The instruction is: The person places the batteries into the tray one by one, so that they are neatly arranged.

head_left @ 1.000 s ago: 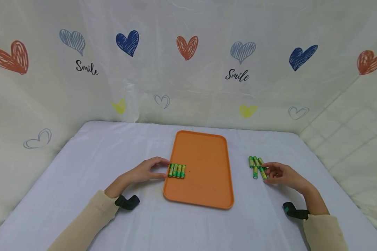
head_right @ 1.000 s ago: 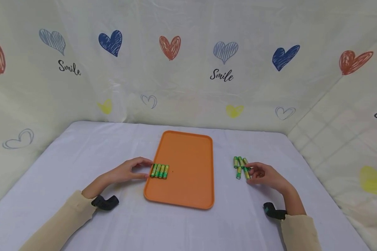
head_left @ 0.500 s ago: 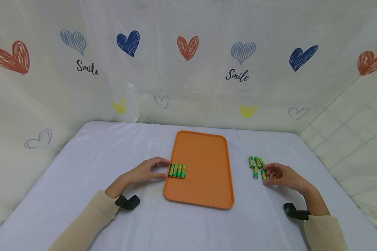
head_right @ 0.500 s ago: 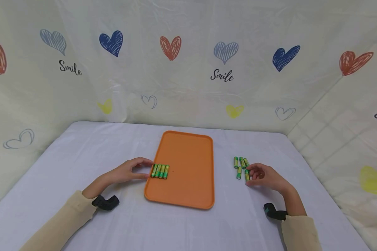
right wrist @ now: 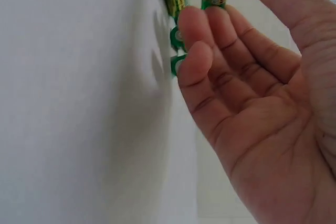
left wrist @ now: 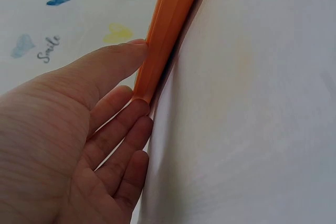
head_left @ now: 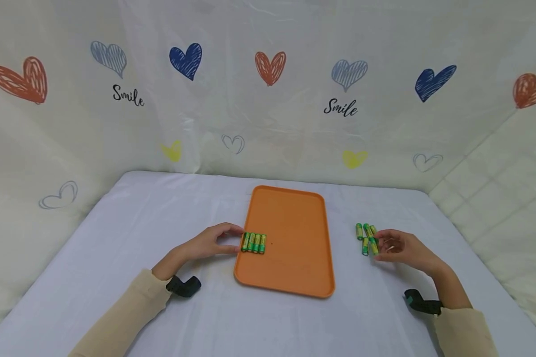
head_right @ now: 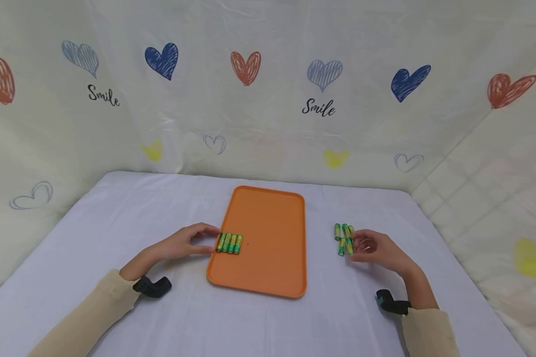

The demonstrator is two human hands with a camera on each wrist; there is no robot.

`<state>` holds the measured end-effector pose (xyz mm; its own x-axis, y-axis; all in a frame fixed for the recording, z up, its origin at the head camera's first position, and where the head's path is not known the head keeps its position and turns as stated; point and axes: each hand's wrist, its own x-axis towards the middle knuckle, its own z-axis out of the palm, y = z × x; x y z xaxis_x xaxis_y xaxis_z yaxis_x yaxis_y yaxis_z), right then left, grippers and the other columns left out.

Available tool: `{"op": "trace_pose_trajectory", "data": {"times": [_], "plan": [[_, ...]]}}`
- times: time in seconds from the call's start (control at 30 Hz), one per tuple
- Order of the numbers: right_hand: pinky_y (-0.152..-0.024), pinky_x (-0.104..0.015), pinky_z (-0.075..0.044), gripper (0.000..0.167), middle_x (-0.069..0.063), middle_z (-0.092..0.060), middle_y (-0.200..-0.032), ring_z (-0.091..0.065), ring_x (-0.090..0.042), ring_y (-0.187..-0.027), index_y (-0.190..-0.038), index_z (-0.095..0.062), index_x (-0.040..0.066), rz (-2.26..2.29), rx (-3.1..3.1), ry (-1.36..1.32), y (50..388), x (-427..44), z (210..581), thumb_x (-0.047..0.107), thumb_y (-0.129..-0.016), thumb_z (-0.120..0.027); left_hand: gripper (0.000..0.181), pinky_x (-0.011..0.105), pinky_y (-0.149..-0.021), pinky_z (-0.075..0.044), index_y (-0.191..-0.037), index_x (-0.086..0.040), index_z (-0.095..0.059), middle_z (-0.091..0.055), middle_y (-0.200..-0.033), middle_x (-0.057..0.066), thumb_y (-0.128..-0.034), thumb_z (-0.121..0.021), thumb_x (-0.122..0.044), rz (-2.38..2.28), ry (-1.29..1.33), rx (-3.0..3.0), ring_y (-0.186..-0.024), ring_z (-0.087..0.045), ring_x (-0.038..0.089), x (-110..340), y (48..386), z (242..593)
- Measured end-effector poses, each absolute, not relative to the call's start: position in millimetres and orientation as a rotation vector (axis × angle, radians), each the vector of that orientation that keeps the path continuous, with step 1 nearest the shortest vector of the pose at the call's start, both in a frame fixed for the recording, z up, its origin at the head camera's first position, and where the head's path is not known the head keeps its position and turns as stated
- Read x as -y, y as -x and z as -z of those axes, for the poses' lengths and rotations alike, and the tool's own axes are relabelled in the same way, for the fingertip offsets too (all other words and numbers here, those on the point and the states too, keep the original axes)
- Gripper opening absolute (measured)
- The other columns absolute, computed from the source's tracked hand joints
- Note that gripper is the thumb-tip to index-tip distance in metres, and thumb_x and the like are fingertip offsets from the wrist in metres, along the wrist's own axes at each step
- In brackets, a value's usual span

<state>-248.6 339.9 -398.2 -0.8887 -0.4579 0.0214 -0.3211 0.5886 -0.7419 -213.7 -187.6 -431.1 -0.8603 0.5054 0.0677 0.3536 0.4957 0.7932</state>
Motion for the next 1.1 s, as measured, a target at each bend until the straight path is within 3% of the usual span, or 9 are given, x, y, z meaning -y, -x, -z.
{"op": "trace_pose_trajectory", "data": {"times": [0.57,0.77,1.1], "plan": [[-0.067,-0.022,-0.051,0.046,-0.013,-0.061,-0.09,-0.06,-0.011,-0.079,-0.119,-0.058,-0.007,1.317,-2.59,0.837,251,-309,387,0.003,-0.079,-0.079,0.052,0.046,-0.105,-0.039,-0.133,-0.009,-0.056,-0.059,-0.132,0.004,-0.0889,-0.073,-0.03,-1.293,-0.76,-2.583,-0.123,-0.051,0.024,190,212,430],[-0.068,-0.022,-0.052,0.044,-0.019,-0.06,-0.089,-0.06,-0.013,-0.077,-0.118,-0.058,-0.008,1.35,-2.511,0.92,254,-295,384,0.0,-0.08,-0.078,0.052,0.045,-0.104,-0.04,-0.133,-0.009,-0.056,-0.059,-0.132,0.004,-0.0889,-0.073,-0.03,-1.286,-0.775,-2.588,-0.123,-0.052,0.023,190,212,432],[-0.064,-0.025,-0.053,0.041,-0.016,-0.06,-0.089,-0.06,-0.015,-0.076,-0.117,-0.06,-0.002,1.248,-2.468,1.007,259,-274,381,0.005,-0.081,-0.079,0.051,0.047,-0.107,-0.037,-0.133,-0.009,-0.056,-0.059,-0.133,0.004,-0.0888,-0.073,-0.028,-1.297,-0.769,-2.569,-0.125,-0.051,0.024,188,213,430]]}}
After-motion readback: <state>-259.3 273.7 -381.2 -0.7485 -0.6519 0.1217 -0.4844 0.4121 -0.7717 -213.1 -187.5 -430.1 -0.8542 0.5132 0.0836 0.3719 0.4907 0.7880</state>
